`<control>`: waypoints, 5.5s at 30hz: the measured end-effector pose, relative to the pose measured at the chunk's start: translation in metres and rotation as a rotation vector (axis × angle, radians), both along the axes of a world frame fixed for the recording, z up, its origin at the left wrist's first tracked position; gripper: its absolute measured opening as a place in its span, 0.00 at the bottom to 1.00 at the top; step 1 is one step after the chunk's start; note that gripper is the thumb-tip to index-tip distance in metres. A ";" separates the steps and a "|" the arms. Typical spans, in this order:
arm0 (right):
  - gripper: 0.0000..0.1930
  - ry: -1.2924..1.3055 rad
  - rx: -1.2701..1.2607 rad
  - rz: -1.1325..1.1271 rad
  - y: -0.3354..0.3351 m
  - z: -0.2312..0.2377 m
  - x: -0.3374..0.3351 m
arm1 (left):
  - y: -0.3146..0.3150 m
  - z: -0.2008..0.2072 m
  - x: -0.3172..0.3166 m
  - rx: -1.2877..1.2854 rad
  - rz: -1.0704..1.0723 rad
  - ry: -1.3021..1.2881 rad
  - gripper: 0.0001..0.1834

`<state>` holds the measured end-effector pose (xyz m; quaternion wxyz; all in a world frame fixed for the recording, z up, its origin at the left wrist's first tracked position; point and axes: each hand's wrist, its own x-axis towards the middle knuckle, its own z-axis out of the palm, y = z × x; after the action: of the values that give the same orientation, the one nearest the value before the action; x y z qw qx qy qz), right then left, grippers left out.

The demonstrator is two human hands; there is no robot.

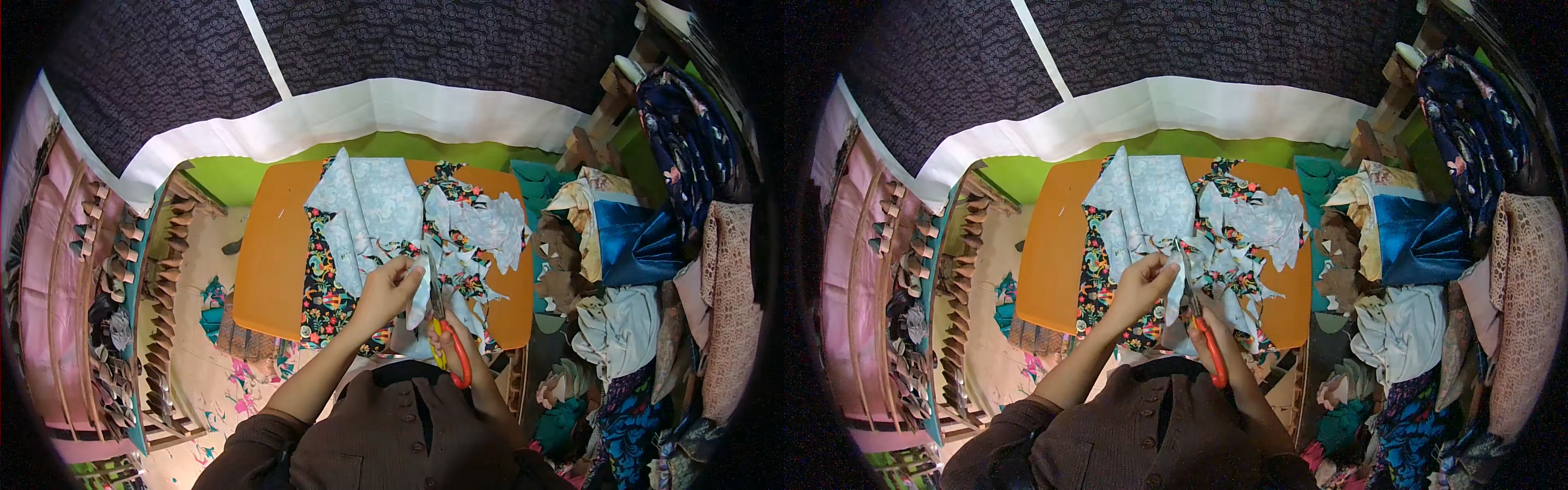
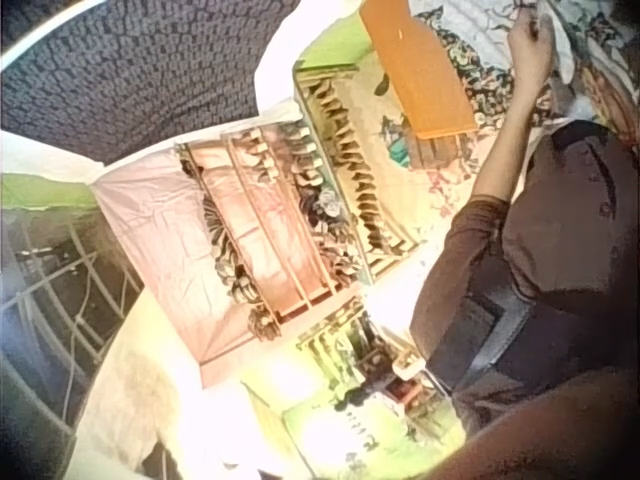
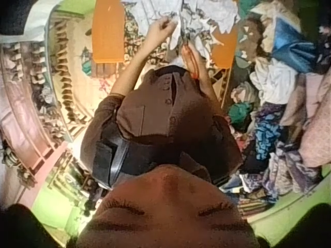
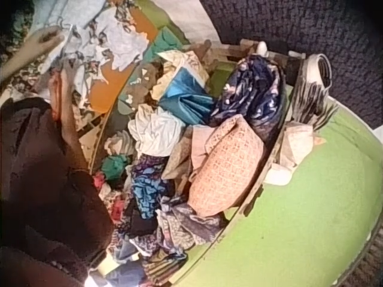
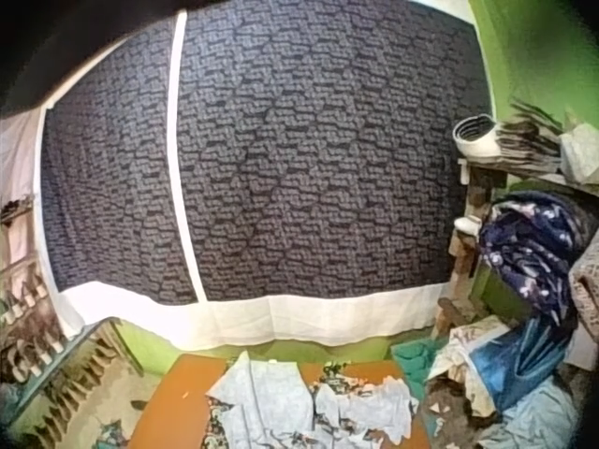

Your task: Cutting out pieces of patterned and plain fabric using a pair of scissors on a table.

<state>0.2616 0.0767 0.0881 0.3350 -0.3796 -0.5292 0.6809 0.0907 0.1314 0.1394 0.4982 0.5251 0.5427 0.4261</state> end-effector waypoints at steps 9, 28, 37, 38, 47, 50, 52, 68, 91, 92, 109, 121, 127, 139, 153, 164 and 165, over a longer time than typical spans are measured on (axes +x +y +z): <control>0.29 -0.066 0.032 -0.106 0.001 0.005 -0.003 | 0.000 -0.007 0.003 -0.026 -0.006 0.070 0.10; 0.32 -0.024 0.008 -0.087 0.003 0.012 -0.002 | 0.000 0.001 0.002 -0.099 -0.062 0.053 0.09; 0.24 -0.055 0.055 -0.134 0.005 0.012 0.003 | 0.002 -0.005 0.000 -0.101 -0.071 0.099 0.10; 0.23 -0.059 0.061 -0.147 0.005 0.012 0.004 | 0.003 -0.005 0.000 -0.100 -0.076 0.102 0.10; 0.17 0.003 -0.132 -0.295 0.009 0.001 0.003 | 0.004 -0.016 -0.002 -0.038 -0.002 -0.023 0.10; 0.18 0.015 -0.101 -0.367 0.016 -0.006 -0.005 | 0.006 -0.012 0.002 -0.205 0.002 -0.120 0.10; 0.19 -0.021 -0.078 -0.398 0.021 -0.016 -0.008 | 0.006 -0.021 0.005 -0.190 0.009 -0.174 0.09; 0.21 0.212 -0.320 -0.120 0.076 0.004 0.011 | -0.003 -0.031 -0.029 -0.294 -0.161 -0.179 0.07; 0.20 -0.313 0.163 0.049 0.098 0.046 -0.006 | -0.010 -0.021 -0.026 -0.465 -0.214 -0.297 0.13; 0.20 -0.271 0.209 0.034 0.097 0.040 -0.004 | -0.010 -0.018 -0.030 -0.486 -0.081 -0.470 0.12; 0.20 -0.162 0.110 0.279 0.031 0.043 -0.018 | -0.016 0.022 -0.023 0.053 0.460 -0.482 0.10; 0.34 -0.189 0.157 0.275 0.029 0.044 -0.027 | -0.018 0.019 -0.010 0.104 0.503 -0.434 0.08; 0.34 -0.057 0.071 0.219 0.024 0.035 -0.030 | -0.016 0.026 -0.008 0.091 0.540 -0.480 0.08; 0.32 -0.178 0.228 0.224 0.026 0.034 -0.030 | -0.014 0.021 -0.006 0.078 0.536 -0.432 0.09; 0.35 -0.018 -0.060 0.152 0.024 0.044 -0.030 | -0.013 0.019 -0.009 0.096 0.521 -0.475 0.08; 0.34 0.020 0.035 0.139 0.022 0.038 -0.029 | -0.015 0.015 -0.011 0.019 0.339 -0.464 0.11; 0.29 -0.009 0.050 0.132 0.023 0.035 -0.026 | -0.015 0.015 -0.011 0.026 0.327 -0.499 0.13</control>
<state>0.2355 0.0993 0.1236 0.2962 -0.3386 -0.5715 0.6863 0.0797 0.1165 0.1545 0.5342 0.3163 0.4753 0.6234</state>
